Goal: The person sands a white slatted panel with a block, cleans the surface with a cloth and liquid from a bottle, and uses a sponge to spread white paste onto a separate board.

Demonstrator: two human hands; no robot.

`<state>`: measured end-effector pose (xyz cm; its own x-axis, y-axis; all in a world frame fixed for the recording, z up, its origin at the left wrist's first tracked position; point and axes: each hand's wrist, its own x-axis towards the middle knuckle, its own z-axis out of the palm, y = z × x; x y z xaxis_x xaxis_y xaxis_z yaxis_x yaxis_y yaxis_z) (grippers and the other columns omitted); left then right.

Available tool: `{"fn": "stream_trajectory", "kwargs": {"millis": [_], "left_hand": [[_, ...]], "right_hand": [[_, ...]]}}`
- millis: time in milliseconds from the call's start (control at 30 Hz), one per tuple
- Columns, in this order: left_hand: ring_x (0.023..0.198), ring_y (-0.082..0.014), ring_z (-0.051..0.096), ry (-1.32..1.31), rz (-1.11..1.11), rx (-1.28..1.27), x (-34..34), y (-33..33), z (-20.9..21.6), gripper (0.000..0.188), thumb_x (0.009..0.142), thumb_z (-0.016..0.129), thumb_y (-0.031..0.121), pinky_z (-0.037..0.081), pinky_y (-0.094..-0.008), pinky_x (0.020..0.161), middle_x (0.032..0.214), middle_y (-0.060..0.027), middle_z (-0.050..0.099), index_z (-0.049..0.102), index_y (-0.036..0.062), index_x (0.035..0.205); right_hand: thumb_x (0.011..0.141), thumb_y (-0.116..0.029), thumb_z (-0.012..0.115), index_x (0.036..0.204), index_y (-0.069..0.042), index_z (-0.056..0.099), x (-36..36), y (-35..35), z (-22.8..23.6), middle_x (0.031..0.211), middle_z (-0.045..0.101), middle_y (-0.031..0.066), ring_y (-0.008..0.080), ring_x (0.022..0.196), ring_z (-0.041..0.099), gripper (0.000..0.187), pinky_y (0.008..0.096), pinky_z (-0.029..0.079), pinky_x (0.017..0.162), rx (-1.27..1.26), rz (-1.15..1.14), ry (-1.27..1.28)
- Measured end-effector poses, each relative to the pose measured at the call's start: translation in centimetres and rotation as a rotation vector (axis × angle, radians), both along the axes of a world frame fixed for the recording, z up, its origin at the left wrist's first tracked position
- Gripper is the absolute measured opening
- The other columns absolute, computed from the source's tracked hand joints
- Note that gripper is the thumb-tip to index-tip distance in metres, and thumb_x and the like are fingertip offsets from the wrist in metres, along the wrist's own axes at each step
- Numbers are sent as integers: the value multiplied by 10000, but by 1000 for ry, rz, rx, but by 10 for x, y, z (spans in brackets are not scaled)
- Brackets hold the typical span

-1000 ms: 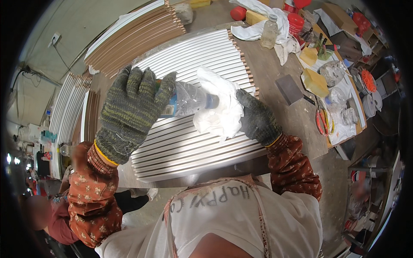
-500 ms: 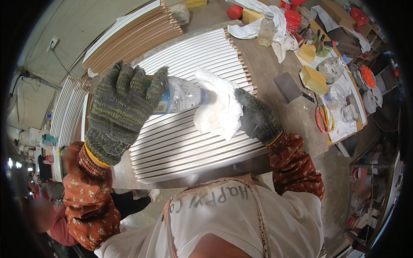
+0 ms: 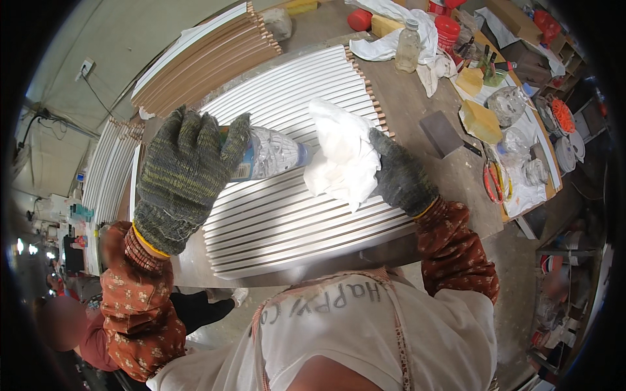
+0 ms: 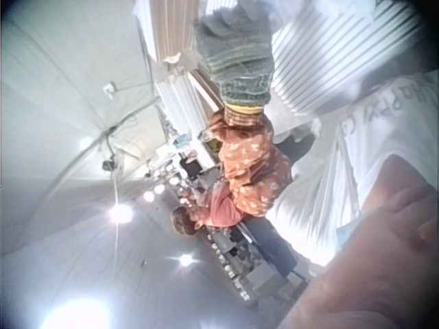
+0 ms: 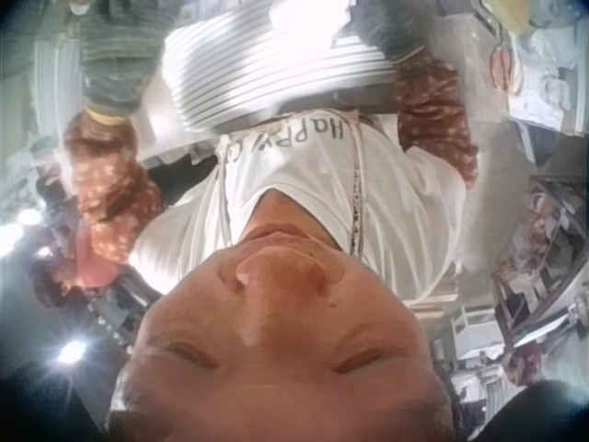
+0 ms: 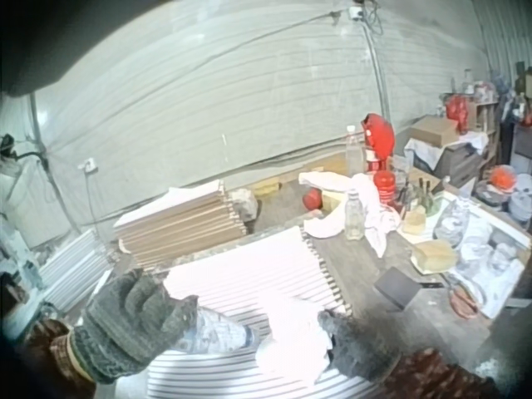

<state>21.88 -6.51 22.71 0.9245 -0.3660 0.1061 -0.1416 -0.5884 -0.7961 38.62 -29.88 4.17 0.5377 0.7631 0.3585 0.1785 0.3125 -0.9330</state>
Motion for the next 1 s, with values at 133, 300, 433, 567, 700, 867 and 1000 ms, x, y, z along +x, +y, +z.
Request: {"fn": "stream_trajectory", "kwargs": {"millis": [133, 300, 433, 567, 700, 867, 1000], "left_hand": [[1006, -312, 576, -7, -13, -59, -2, 0, -3, 624, 721, 598, 103, 455, -482, 970, 1046, -132, 585, 499, 94, 1337], [1007, -304, 576, 41, 3, -151, -3, -11, 3, 604, 739, 597, 99, 459, -481, 953, 1040, -123, 586, 500, 100, 1336], [993, -304, 585, -22, -67, -148, 6, -18, 1, 572, 765, 581, 109, 459, -480, 937, 1030, -125, 595, 508, 104, 1332], [989, -332, 586, -20, -79, -254, 14, -20, -16, 588, 772, 589, 142, 454, -477, 927, 1014, -143, 607, 501, 110, 1352], [1005, -350, 574, 12, -103, -439, 23, -17, -37, 694, 725, 654, 177, 421, -491, 958, 1041, -146, 603, 456, 115, 1388], [1000, -338, 567, 23, -131, -598, 44, -26, -61, 796, 669, 725, 193, 416, -485, 950, 1081, -144, 591, 425, 91, 1399], [972, -335, 567, 98, -85, -785, 55, -35, -70, 847, 665, 791, 227, 431, -465, 913, 1112, -152, 586, 410, 61, 1403]], "right_hand": [[910, -103, 558, 1376, 39, 383, 0, 0, 26, 1262, 556, 189, 229, 1155, 545, 518, 352, 448, 989, -181, -40, -90], [979, -189, 487, 1379, 26, 383, -4, 7, 29, 1281, 536, 157, 194, 1144, 538, 467, 344, 464, 960, -106, 122, 632], [965, -185, 537, 1328, 1, 444, -4, 18, -11, 1177, 577, 101, 159, 1040, 574, 418, 303, 502, 874, 133, 181, 887], [957, -229, 537, 1310, 1, 477, -23, 2, 45, 1251, 545, 136, 212, 1124, 544, 426, 345, 464, 941, -46, 147, 299], [894, -159, 614, 1240, -2, 539, -29, -6, 67, 1241, 564, 157, 252, 1127, 563, 387, 356, 462, 953, 186, 105, 97], [866, -88, 637, 1204, -10, 581, -26, -21, 58, 1167, 619, 128, 228, 1028, 619, 351, 334, 518, 856, -76, -117, 690], [888, -102, 627, 1220, 32, 569, -20, -30, 62, 1090, 650, 120, 165, 917, 642, 363, 251, 535, 751, 18, -166, 445]]}}
